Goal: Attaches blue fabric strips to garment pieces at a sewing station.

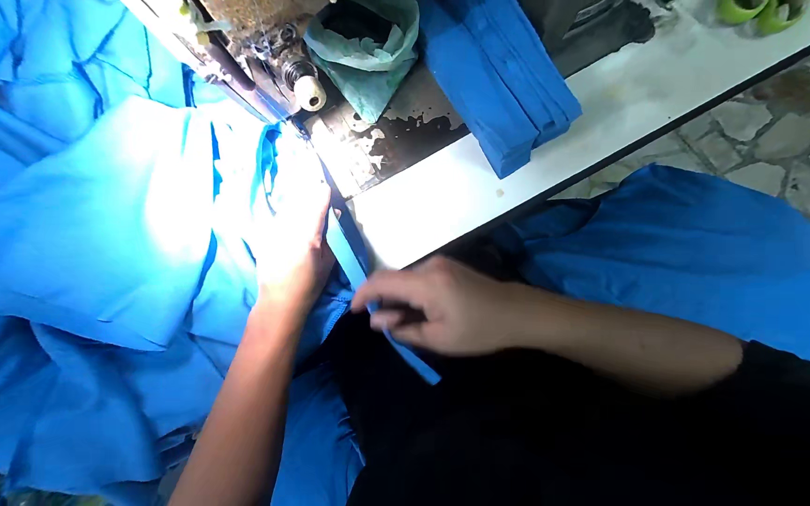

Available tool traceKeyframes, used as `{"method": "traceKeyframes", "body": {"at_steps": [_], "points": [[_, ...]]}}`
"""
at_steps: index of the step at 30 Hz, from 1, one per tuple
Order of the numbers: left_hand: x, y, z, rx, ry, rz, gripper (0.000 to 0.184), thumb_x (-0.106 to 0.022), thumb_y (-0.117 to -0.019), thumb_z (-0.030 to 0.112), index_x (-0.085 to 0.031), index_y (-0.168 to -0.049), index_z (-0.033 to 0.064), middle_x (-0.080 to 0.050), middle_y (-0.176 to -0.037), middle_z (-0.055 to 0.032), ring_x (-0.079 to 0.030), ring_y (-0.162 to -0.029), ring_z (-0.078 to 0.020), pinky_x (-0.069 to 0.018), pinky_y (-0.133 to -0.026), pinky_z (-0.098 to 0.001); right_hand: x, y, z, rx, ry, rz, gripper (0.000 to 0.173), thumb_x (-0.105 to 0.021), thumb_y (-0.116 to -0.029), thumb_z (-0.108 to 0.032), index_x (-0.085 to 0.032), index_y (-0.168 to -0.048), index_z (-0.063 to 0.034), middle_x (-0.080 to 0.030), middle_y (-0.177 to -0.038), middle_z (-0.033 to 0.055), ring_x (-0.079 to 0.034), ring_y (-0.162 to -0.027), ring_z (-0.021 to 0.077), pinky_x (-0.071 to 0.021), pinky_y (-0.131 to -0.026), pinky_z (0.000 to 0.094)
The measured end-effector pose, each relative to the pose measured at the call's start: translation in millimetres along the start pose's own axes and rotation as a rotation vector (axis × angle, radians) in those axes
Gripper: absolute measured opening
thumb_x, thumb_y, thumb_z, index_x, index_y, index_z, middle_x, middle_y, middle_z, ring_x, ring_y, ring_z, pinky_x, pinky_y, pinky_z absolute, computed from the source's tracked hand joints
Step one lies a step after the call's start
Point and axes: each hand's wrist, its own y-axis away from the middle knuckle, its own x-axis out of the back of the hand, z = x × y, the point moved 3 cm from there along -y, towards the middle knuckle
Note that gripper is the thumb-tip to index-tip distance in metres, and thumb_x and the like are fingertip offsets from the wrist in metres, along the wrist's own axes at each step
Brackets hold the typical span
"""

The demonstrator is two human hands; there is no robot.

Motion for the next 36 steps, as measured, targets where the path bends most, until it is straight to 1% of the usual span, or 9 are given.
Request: {"method": "traceKeyframes", "body": {"at_steps": [2,5,8,11,14,16,19,23,36], "points": [[8,11,2,0.084,0.115,0.103,0.028,-0.057,-0.1021,0.008,-0.071,-0.123,-0.0047,-0.072,-0.113,-0.0259,-0.07,-0.106,-0.0376,-0.0501,-0.096,-0.0486,3,-8,27,-0.03,0.335,0.002,0.023,-0.073,-0.0864,-0.008,-0.073,-0.109,-0.002,-0.072,-0.09,0.011,-0.069,-0.067,0.0224,-0.0558,-0.056,0.0398],[22,21,1,0.216,0.301,0.175,0.022,-0.059,-0.1034,0.014,-0.072,-0.106,-0.0027,-0.072,-0.097,-0.0111,-0.067,-0.088,-0.0051,-0.0521,-0.083,-0.0196,-3,-18,47,-0.014,0.51,-0.142,0.023,-0.073,-0.0839,-0.007,-0.075,-0.107,-0.0048,-0.067,-0.13,0.018,-0.069,-0.065,0.0269,-0.0542,-0.051,0.0427],[28,17,1,0.25,0.482,0.282,0.016,-0.061,-0.1005,0.01,-0.069,-0.096,-0.0036,-0.069,-0.096,-0.0014,-0.063,-0.093,0.0062,-0.0508,-0.086,-0.0126,-13,-16,44,-0.012,0.534,-0.222,0.017,-0.075,-0.0851,-0.011,-0.074,-0.101,-0.0051,-0.067,-0.132,0.0168,-0.067,-0.061,0.026,-0.0513,-0.048,0.0419],[31,15,9,0.221,0.428,0.187,0.018,-0.06,-0.099,0.009,-0.071,-0.097,-0.0051,-0.072,-0.108,-0.0106,-0.066,-0.102,-0.0033,-0.0507,-0.093,-0.0193,-18,-9,37,-0.105,0.578,-0.237,0.019,-0.074,-0.0884,-0.017,-0.072,-0.103,-0.0054,-0.063,-0.136,0.0169,-0.065,-0.059,0.0238,-0.05,-0.047,0.0391],[22,17,21,0.131,0.245,-0.021,0.016,-0.06,-0.0946,0.003,-0.074,-0.096,-0.0059,-0.072,-0.12,-0.0226,-0.07,-0.112,-0.0331,-0.0521,-0.097,-0.0476,-27,-1,32,-0.18,0.567,-0.248,0.02,-0.073,-0.0881,-0.014,-0.071,-0.105,-0.0029,-0.059,-0.142,0.02,-0.066,-0.058,0.024,-0.0511,-0.048,0.0385],[11,21,24,0.133,0.203,-0.128,0.016,-0.06,-0.0927,-0.001,-0.075,-0.097,-0.0067,-0.069,-0.126,-0.0243,-0.067,-0.118,-0.0404,-0.0502,-0.099,-0.0563,-33,2,30,-0.184,0.538,-0.246,0.015,-0.072,-0.0897,-0.014,-0.07,-0.098,-0.0019,-0.064,-0.13,0.0203,-0.065,-0.058,0.024,-0.0502,-0.048,0.0384],[7,23,25,0.137,0.194,-0.164,0.018,-0.06,-0.0922,-0.002,-0.075,-0.099,-0.0063,-0.068,-0.129,-0.0239,-0.067,-0.117,-0.041,-0.051,-0.096,-0.0575,-35,5,31,-0.17,0.523,-0.255,0.015,-0.07,-0.0931,-0.016,-0.07,-0.097,-0.0016,-0.065,-0.124,0.0186,-0.064,-0.059,0.0226,-0.0499,-0.048,0.0369],[5,27,22,0.135,0.219,-0.153,0.02,-0.058,-0.0923,-0.001,-0.076,-0.101,-0.0053,-0.068,-0.129,-0.0233,-0.067,-0.117,-0.0405,-0.0507,-0.097,-0.0571,-36,10,35,-0.098,0.536,-0.197,0.015,-0.072,-0.0889,-0.013,-0.072,-0.1,-0.0031,-0.061,-0.138,0.0193,-0.063,-0.056,0.0213,-0.0487,-0.046,0.0357],[1,27,19,0.064,0.208,-0.172,0.023,-0.058,-0.0936,-0.002,-0.077,-0.107,-0.0016,-0.068,-0.13,-0.0207,-0.064,-0.123,-0.04,-0.0491,-0.102,-0.0552,-26,9,34,-0.101,0.546,-0.224,0.017,-0.073,-0.0871,-0.011,-0.072,-0.103,-0.0065,-0.062,-0.139,0.0176,-0.063,-0.055,0.0223,-0.0478,-0.045,0.0367]]}}
